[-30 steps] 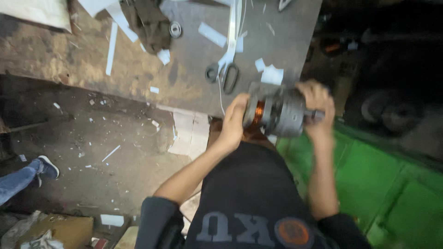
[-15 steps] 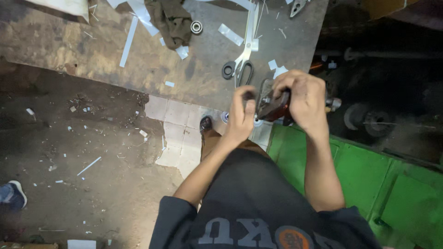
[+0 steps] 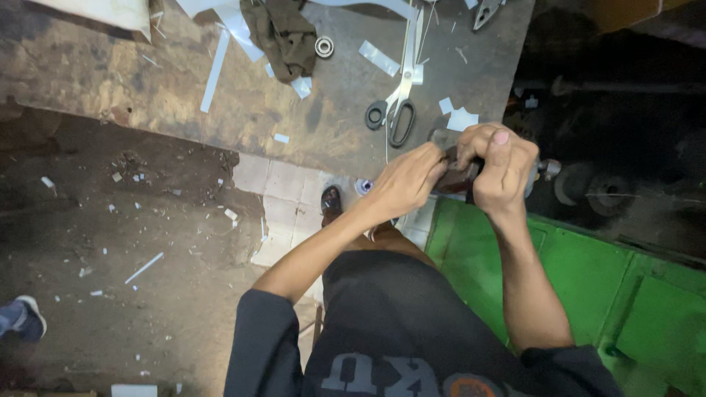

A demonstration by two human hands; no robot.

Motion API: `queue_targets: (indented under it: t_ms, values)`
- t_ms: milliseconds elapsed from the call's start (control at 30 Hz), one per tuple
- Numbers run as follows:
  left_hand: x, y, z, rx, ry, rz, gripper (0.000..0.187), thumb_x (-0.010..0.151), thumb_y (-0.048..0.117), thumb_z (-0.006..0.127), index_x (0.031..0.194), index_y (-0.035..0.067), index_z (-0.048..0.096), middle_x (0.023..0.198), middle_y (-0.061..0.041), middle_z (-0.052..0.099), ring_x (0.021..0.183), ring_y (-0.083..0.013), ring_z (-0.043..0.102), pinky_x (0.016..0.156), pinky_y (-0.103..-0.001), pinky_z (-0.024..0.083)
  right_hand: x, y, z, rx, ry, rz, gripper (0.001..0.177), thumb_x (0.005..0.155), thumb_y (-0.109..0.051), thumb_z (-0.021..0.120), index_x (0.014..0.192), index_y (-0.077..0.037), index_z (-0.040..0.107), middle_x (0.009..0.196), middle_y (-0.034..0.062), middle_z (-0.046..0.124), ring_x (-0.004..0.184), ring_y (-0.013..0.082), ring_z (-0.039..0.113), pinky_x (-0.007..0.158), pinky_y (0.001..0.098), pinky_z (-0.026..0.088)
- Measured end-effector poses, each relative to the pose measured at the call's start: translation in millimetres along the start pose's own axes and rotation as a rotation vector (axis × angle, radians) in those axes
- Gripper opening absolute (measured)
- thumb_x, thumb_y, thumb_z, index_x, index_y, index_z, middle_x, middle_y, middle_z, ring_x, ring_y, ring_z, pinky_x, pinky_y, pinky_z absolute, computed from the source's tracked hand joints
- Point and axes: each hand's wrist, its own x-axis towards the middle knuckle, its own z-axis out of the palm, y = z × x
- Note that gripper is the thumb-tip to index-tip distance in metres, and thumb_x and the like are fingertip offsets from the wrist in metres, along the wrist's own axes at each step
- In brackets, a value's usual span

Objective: The person winds copper wire onto a cylindrical core using a rotating machine, then removes the coil and secures it with string. They cut the string with scissors and place the finished coil on the workbench.

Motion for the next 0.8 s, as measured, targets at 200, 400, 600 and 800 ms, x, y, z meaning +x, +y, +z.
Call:
queue_targets:
  t_ms: [200,400,600,800]
  values:
    - [3,3,9,-0.028,-0.099,-0.365,0.027,0.113,0.028,0.050,0.107,0.004,0.059,0.102,-0.020,0.067,0.099,-0.0425,0.064,0.082,-0.052,0.050,4,0,-1,0.055,-0.021,-0.023,0.065,0.117,-0.026,0.027,0.071,0.005,0.061,0.072,0.0136,0.062,0.072,0.0269,0.066,0.079,0.0368,0.054]
    - [-9,8,4,-0.193,0.149,-0.276,0.024,0.105,0.021,0.056,0.122,0.004,0.057,0.114,-0.016,0.067,0.102,-0.0354,0.069,0.086,-0.045,0.055,0,6,-1,0.014,-0.011,-0.027,0.066,0.118,-0.026,0.026,0.070,0.004,0.061,0.072,0.0133,0.062,0.079,0.0282,0.066,0.076,0.0357,0.052]
    - [-20,2,21,-0.368,0.235,-0.247,0.031,0.100,0.008,0.066,0.131,0.007,0.063,0.125,-0.012,0.071,0.115,-0.0250,0.072,0.095,-0.038,0.060,9,-9,-11,-0.010,-0.113,-0.026,0.048,0.116,-0.022,0.046,0.078,0.002,0.064,0.085,0.0106,0.068,0.091,0.0268,0.071,0.081,0.0361,0.055]
    - [-25,-9,28,-0.336,0.244,-0.202,0.032,0.099,0.008,0.068,0.131,0.007,0.062,0.124,-0.014,0.071,0.113,-0.0275,0.073,0.095,-0.038,0.058,14,-51,-33,-0.767,-0.485,-0.137,0.071,0.075,-0.049,0.080,0.126,-0.002,0.065,0.138,0.0228,0.056,0.130,0.0399,0.052,0.102,0.0521,0.044]
